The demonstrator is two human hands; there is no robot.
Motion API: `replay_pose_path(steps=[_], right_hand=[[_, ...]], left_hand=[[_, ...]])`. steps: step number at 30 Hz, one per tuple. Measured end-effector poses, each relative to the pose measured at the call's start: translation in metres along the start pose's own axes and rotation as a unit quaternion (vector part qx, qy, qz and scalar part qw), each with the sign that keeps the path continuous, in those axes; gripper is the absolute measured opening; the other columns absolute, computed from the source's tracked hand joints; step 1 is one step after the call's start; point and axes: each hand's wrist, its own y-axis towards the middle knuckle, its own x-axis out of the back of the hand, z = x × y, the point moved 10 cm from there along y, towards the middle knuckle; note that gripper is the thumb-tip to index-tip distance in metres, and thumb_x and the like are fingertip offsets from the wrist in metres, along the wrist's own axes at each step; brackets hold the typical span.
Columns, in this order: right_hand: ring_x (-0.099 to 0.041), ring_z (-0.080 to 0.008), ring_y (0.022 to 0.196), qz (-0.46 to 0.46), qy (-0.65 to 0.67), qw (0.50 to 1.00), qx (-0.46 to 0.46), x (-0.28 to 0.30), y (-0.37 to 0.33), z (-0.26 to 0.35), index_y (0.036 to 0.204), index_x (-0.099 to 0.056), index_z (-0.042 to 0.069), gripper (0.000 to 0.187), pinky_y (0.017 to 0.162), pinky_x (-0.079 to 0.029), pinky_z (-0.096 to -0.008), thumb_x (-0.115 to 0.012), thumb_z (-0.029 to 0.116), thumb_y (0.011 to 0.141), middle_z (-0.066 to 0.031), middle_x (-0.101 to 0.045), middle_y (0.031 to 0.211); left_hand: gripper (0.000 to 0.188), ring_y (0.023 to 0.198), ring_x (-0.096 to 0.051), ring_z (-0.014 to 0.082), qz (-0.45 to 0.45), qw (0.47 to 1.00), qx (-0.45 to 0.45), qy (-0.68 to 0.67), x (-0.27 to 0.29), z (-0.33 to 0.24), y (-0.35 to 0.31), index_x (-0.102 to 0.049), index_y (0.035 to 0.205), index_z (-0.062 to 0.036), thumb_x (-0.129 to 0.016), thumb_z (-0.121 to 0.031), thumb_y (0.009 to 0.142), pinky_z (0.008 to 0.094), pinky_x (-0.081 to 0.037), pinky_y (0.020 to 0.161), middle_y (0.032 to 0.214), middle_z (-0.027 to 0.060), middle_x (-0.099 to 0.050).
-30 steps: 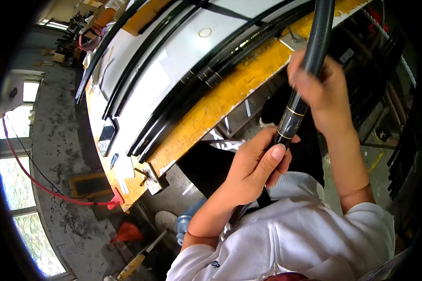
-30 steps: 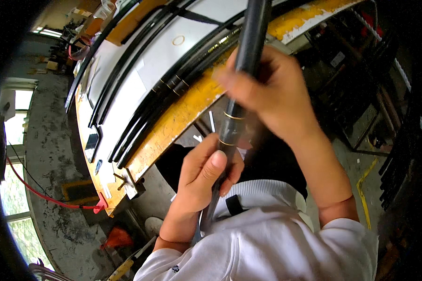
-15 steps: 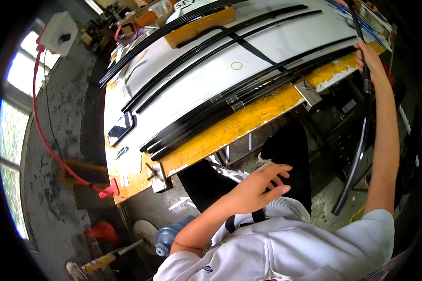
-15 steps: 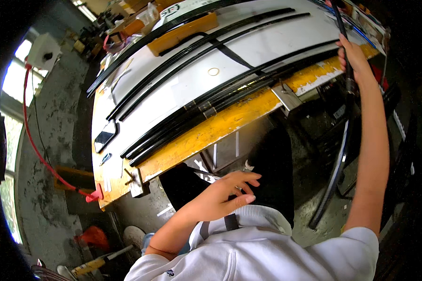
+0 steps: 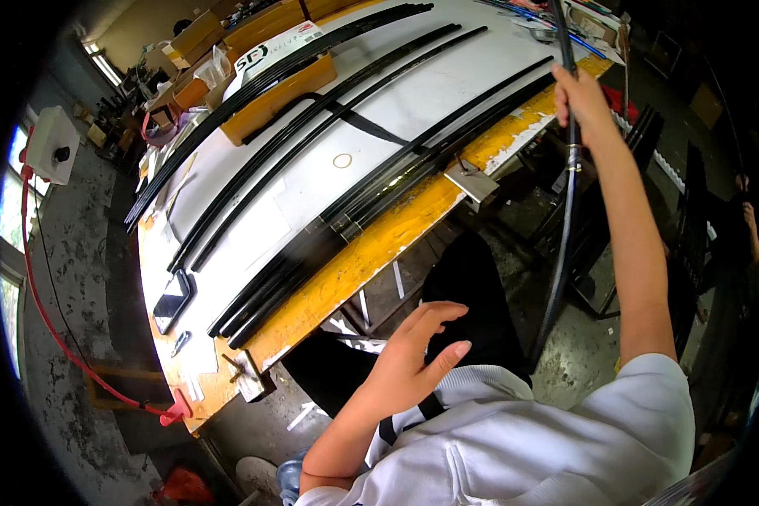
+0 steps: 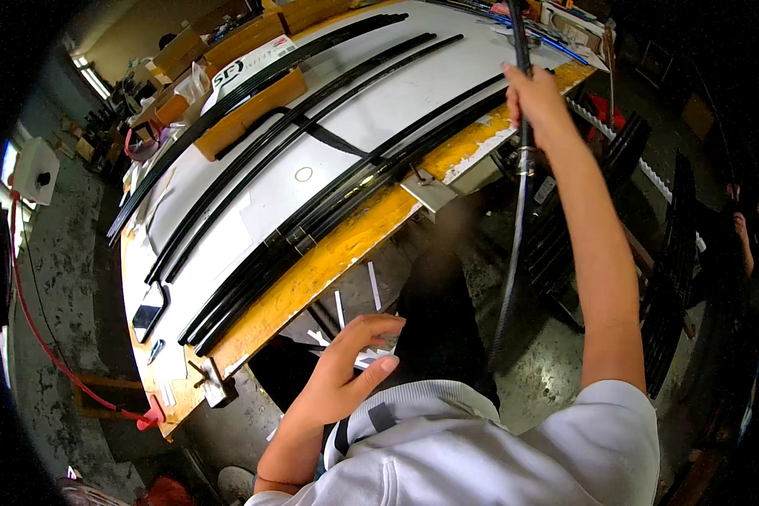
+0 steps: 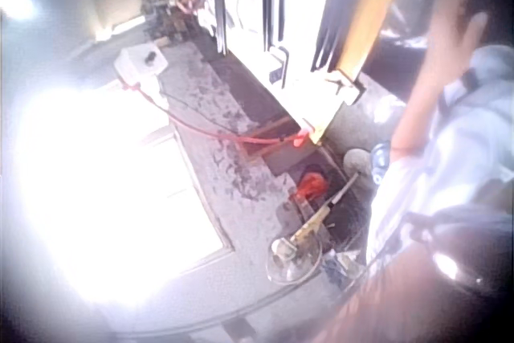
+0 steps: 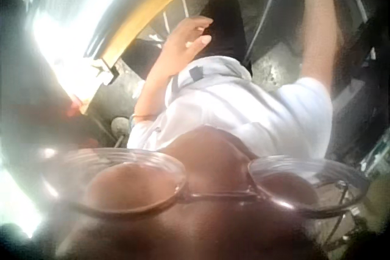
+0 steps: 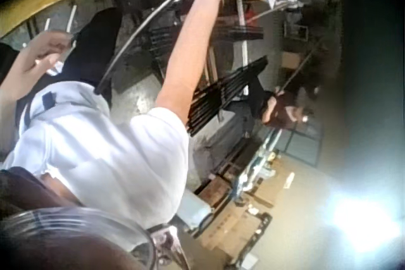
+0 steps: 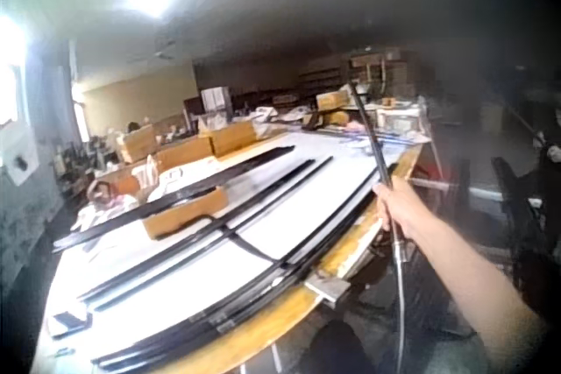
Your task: The person picks up small adhesive labels from a sheet and applies them to the ends of several black rods. They peel each label, position it on a rod end, and smooth it down before moving to the next rod.
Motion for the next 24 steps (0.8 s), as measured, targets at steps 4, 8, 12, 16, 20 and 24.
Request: replay_pose_path(steps=[4, 8, 12, 16, 20, 24], right_hand=[[-0.038, -0.0076, 0.039, -0.058, -0.19, 0.979, 0.039, 0.06, 0.02, 0.021, 0.112, -0.046, 0.006, 0.035, 0.035, -0.032, -0.0255, -0.057, 0.035, 0.095, 0.0033, -0.04, 0.057], [-0.062, -0.0244, 0.072, 0.006, -0.526, 0.85, 0.021, 0.106, 0.05, -0.022, 0.143, -0.037, 0.01, 0.057, 0.063, -0.051, -0.0379, -0.055, 0.033, 0.094, -0.0184, -0.062, 0.112], [-0.062, -0.0237, 0.079, 0.075, -0.765, 0.588, 0.251, 0.169, 0.048, -0.086, 0.143, -0.04, 0.021, 0.056, 0.064, -0.052, -0.0354, -0.053, 0.006, 0.091, -0.0105, -0.055, 0.127], [-0.062, -0.0235, 0.087, 0.081, -0.836, 0.429, 0.334, 0.186, 0.041, -0.14, 0.143, -0.042, 0.028, 0.066, 0.065, -0.053, -0.0338, -0.05, -0.011, 0.091, -0.0056, -0.051, 0.138], [-0.062, -0.0278, 0.09, 0.102, -0.74, 0.602, 0.283, 0.192, 0.059, -0.154, 0.14, -0.049, 0.021, 0.043, 0.075, -0.052, -0.0364, -0.05, 0.009, 0.099, -0.0108, -0.058, 0.13], [-0.063, -0.0312, 0.095, 0.138, -0.674, 0.652, 0.319, 0.192, 0.071, -0.16, 0.131, -0.056, 0.009, 0.037, 0.083, -0.05, -0.0381, -0.059, 0.017, 0.095, -0.015, -0.064, 0.118]], left_hand=[[0.033, 0.102, -0.059, 0.0318, 0.021, 0.997, 0.035, 0.061, 0.0, 0.005, -0.006, -0.057, 0.118, 0.0022, -0.063, -0.012, 0.089, 0.0362, -0.047, 0.088, 0.115, 0.0178, -0.059], [0.03, 0.102, -0.058, 0.0357, -0.077, 0.982, -0.002, 0.171, 0.022, 0.005, -0.018, -0.059, 0.112, 0.0002, -0.067, -0.008, 0.084, 0.0378, -0.047, 0.087, 0.113, 0.0174, -0.06], [0.032, 0.107, -0.057, 0.035, -0.187, 0.947, -0.076, 0.249, 0.044, -0.009, -0.02, -0.059, 0.108, -0.0024, -0.07, -0.007, 0.078, 0.0409, -0.048, 0.089, 0.115, 0.0151, -0.059], [0.032, 0.116, -0.054, 0.0342, -0.245, 0.903, -0.133, 0.326, 0.053, -0.026, -0.018, -0.059, 0.105, -0.0036, -0.071, -0.009, 0.076, 0.0419, -0.047, 0.091, 0.122, 0.0138, -0.055], [0.037, 0.124, -0.049, 0.0343, -0.292, 0.873, -0.129, 0.369, 0.067, -0.032, -0.017, -0.059, 0.107, -0.0027, -0.073, -0.012, 0.074, 0.042, -0.046, 0.092, 0.132, 0.0152, -0.05], [0.047, 0.131, -0.044, 0.0349, -0.332, 0.819, -0.177, 0.434, 0.08, -0.04, -0.012, -0.059, 0.111, -0.0023, -0.075, -0.02, 0.071, 0.0426, -0.045, 0.096, 0.14, 0.0165, -0.045]])
